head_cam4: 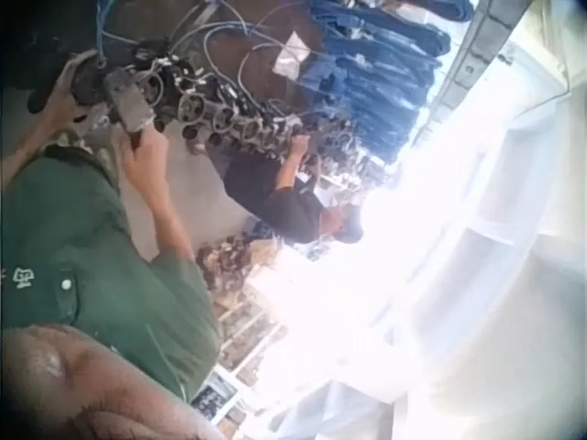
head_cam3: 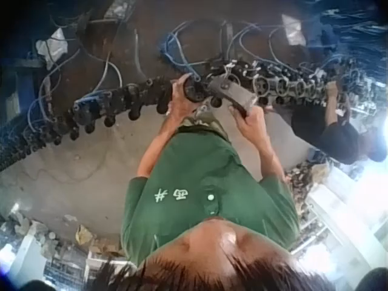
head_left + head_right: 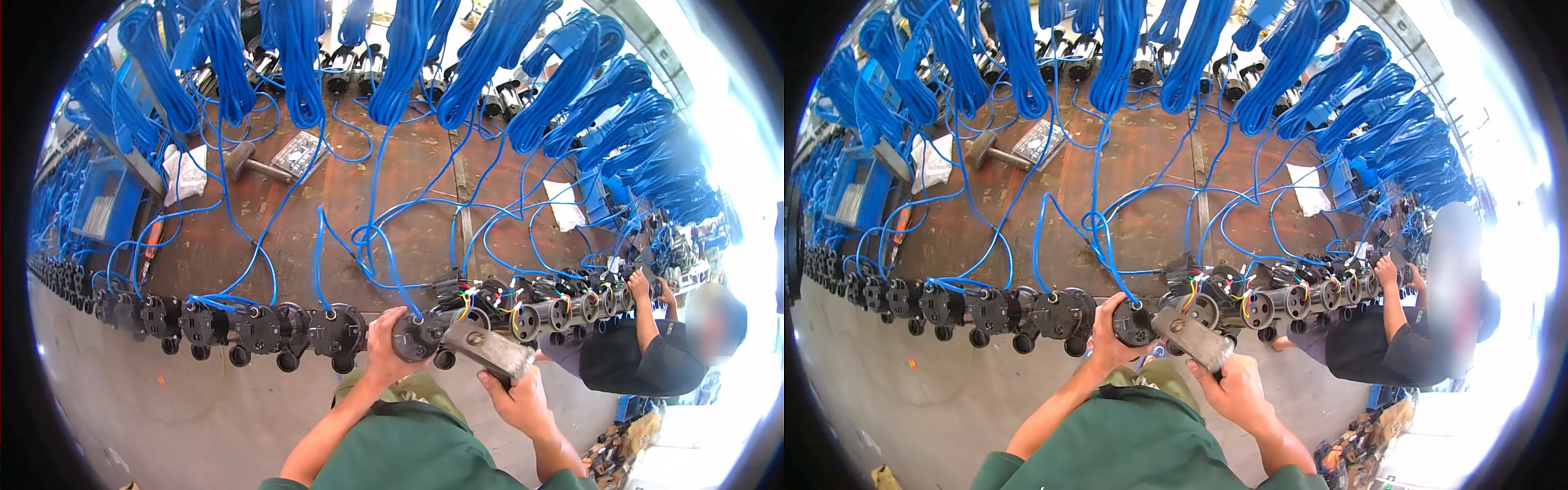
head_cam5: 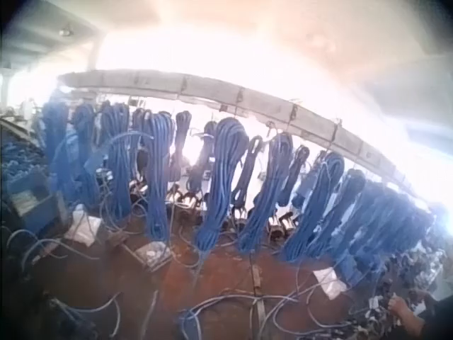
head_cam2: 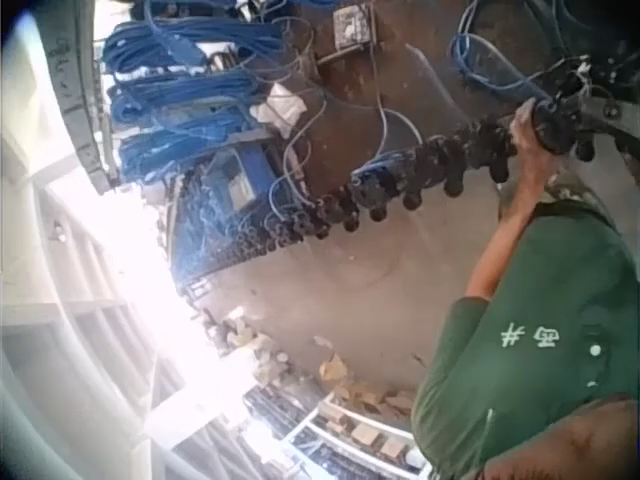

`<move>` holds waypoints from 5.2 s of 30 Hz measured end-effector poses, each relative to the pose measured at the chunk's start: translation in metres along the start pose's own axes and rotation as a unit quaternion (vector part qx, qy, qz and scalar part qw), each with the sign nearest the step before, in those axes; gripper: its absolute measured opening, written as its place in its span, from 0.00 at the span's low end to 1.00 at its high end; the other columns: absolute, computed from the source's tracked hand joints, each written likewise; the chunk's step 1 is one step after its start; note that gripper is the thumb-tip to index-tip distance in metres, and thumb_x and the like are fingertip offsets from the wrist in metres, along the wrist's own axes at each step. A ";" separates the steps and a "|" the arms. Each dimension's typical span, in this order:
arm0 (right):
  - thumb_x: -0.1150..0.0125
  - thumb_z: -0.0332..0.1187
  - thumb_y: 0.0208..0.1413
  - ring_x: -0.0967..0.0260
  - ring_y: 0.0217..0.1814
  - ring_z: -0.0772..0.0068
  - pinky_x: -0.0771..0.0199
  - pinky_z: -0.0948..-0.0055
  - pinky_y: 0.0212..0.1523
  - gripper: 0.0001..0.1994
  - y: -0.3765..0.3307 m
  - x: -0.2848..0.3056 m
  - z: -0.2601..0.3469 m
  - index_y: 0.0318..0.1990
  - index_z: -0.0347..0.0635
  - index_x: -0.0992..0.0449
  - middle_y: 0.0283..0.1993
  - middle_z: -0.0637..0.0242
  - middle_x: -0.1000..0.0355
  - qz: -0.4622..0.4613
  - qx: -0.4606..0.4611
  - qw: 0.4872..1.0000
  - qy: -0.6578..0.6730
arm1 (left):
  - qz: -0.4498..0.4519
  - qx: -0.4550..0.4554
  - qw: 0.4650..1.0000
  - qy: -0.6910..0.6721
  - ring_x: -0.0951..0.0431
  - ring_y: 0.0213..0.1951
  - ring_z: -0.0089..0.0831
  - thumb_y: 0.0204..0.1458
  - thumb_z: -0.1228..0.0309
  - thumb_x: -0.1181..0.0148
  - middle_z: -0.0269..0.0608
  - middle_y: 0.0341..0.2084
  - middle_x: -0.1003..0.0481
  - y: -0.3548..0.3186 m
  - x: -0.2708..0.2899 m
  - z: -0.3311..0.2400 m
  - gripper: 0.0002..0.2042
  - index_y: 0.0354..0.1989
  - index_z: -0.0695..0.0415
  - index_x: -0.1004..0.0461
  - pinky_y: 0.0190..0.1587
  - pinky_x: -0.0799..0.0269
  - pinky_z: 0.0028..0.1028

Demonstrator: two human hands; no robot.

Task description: The person uses a power screwdriver and a hammer to secure components onto a line of submersible pumps, handling plastic parts and wires.

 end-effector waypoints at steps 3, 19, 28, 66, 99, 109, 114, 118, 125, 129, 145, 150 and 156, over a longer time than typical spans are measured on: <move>0.32 0.36 0.64 0.26 0.24 0.43 0.29 0.56 0.26 0.12 0.016 -0.021 -0.005 0.45 0.37 0.23 0.24 0.50 0.24 -0.056 0.021 0.997 -0.048 | 0.001 -0.017 1.000 0.006 0.25 0.57 0.49 0.27 0.59 0.13 0.47 0.57 0.25 0.017 0.009 0.006 0.51 0.65 0.58 0.33 0.60 0.30 0.45; 0.36 0.44 0.65 0.22 0.33 0.37 0.26 0.44 0.34 0.16 0.032 -0.080 -0.007 0.43 0.38 0.26 0.27 0.46 0.23 0.121 -0.038 0.988 -0.093 | -0.009 -0.001 1.000 -0.024 0.24 0.58 0.50 0.24 0.60 0.15 0.48 0.57 0.24 0.005 0.009 0.009 0.50 0.65 0.57 0.31 0.61 0.32 0.46; 0.35 0.31 0.63 0.21 0.36 0.38 0.21 0.53 0.37 0.09 0.015 0.013 0.051 0.45 0.35 0.20 0.31 0.48 0.20 -0.111 0.129 0.985 -0.008 | -0.006 -0.012 1.000 0.004 0.22 0.50 0.47 0.26 0.62 0.13 0.49 0.52 0.24 0.006 0.003 0.004 0.50 0.64 0.59 0.33 0.55 0.26 0.42; 0.41 0.39 0.71 0.40 0.24 0.83 0.37 0.76 0.25 0.13 -0.051 -0.061 -0.114 0.38 0.39 0.27 0.25 0.77 0.34 0.038 -0.190 0.883 0.427 | 0.110 0.185 0.973 0.081 0.33 0.64 0.49 0.46 0.72 0.22 0.57 0.64 0.39 -0.096 -0.014 0.056 0.41 0.67 0.67 0.42 0.62 0.29 0.44; 0.38 0.45 0.68 0.36 0.28 0.78 0.32 0.67 0.29 0.19 -0.055 -0.092 -0.146 0.38 0.34 0.25 0.24 0.68 0.30 0.099 -0.313 0.915 0.236 | 0.145 0.316 0.934 -0.080 0.25 0.27 0.20 0.54 0.75 0.32 0.29 0.26 0.24 -0.139 -0.081 0.169 0.04 0.35 0.56 0.22 0.28 0.28 0.27; 0.39 0.47 0.68 0.35 0.28 0.75 0.31 0.66 0.31 0.20 -0.030 -0.127 -0.132 0.36 0.36 0.25 0.24 0.70 0.30 0.071 -0.233 0.939 0.242 | 0.033 0.270 0.960 -0.063 0.25 0.28 0.23 0.52 0.78 0.32 0.30 0.30 0.23 -0.235 -0.090 0.261 0.11 0.44 0.55 0.22 0.28 0.27 0.28; 0.38 0.42 0.69 0.41 0.28 0.82 0.37 0.70 0.28 0.16 -0.044 -0.080 -0.147 0.42 0.33 0.23 0.24 0.74 0.34 0.085 -0.304 0.914 0.256 | 0.183 0.259 0.948 -0.014 0.23 0.29 0.29 0.48 0.77 0.30 0.34 0.30 0.21 -0.161 -0.081 0.191 0.15 0.46 0.55 0.21 0.29 0.27 0.32; 0.39 0.45 0.72 0.40 0.23 0.86 0.39 0.77 0.23 0.18 -0.035 -0.054 -0.147 0.35 0.39 0.28 0.24 0.77 0.33 0.013 -0.318 0.875 0.365 | 0.162 0.311 0.936 -0.026 0.14 0.41 0.48 0.45 0.71 0.29 0.47 0.37 0.15 -0.179 -0.088 0.212 0.16 0.44 0.58 0.17 0.43 0.19 0.42; 0.37 0.43 0.70 0.40 0.26 0.85 0.38 0.75 0.26 0.17 -0.063 -0.096 -0.155 0.37 0.36 0.25 0.24 0.77 0.34 0.023 -0.327 0.876 0.353 | 0.162 0.289 0.943 -0.037 0.26 0.24 0.22 0.50 0.78 0.28 0.30 0.26 0.23 -0.182 -0.093 0.208 0.11 0.40 0.57 0.23 0.25 0.29 0.27; 0.34 0.41 0.68 0.44 0.26 0.82 0.40 0.70 0.26 0.16 -0.060 -0.092 -0.159 0.39 0.33 0.23 0.22 0.76 0.35 0.018 -0.310 0.913 0.265 | 0.260 0.503 0.818 -0.098 0.20 0.28 0.28 0.43 0.64 0.21 0.34 0.31 0.19 -0.168 -0.076 0.185 0.22 0.47 0.55 0.19 0.36 0.24 0.34; 0.32 0.42 0.65 0.44 0.27 0.81 0.39 0.70 0.27 0.17 -0.053 -0.100 -0.153 0.41 0.33 0.23 0.22 0.75 0.37 0.041 -0.301 0.922 0.239 | 0.309 0.560 0.765 -0.074 0.23 0.45 0.29 0.45 0.70 0.19 0.36 0.45 0.22 -0.158 -0.071 0.155 0.30 0.58 0.58 0.24 0.48 0.23 0.34; 0.32 0.41 0.65 0.43 0.28 0.82 0.38 0.71 0.27 0.16 -0.061 -0.089 -0.172 0.40 0.34 0.22 0.23 0.75 0.35 0.000 -0.308 0.912 0.270 | 0.341 0.434 0.831 -0.072 0.18 0.49 0.29 0.34 0.68 0.14 0.44 0.50 0.18 -0.136 -0.048 0.152 0.42 0.62 0.62 0.28 0.52 0.20 0.38; 0.31 0.39 0.63 0.43 0.26 0.81 0.37 0.69 0.27 0.16 -0.045 -0.079 -0.158 0.41 0.32 0.23 0.22 0.73 0.34 0.021 -0.286 0.939 0.190 | 0.266 0.573 0.775 -0.009 0.21 0.38 0.24 0.44 0.65 0.18 0.36 0.39 0.19 -0.133 -0.057 0.127 0.30 0.55 0.58 0.24 0.39 0.21 0.31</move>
Point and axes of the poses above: each hand's wrist, its own y-axis towards the middle knuckle, its own x-axis out of the back of the hand, z = x × y, the point moved 8 cm from there along y, towards the middle knuckle
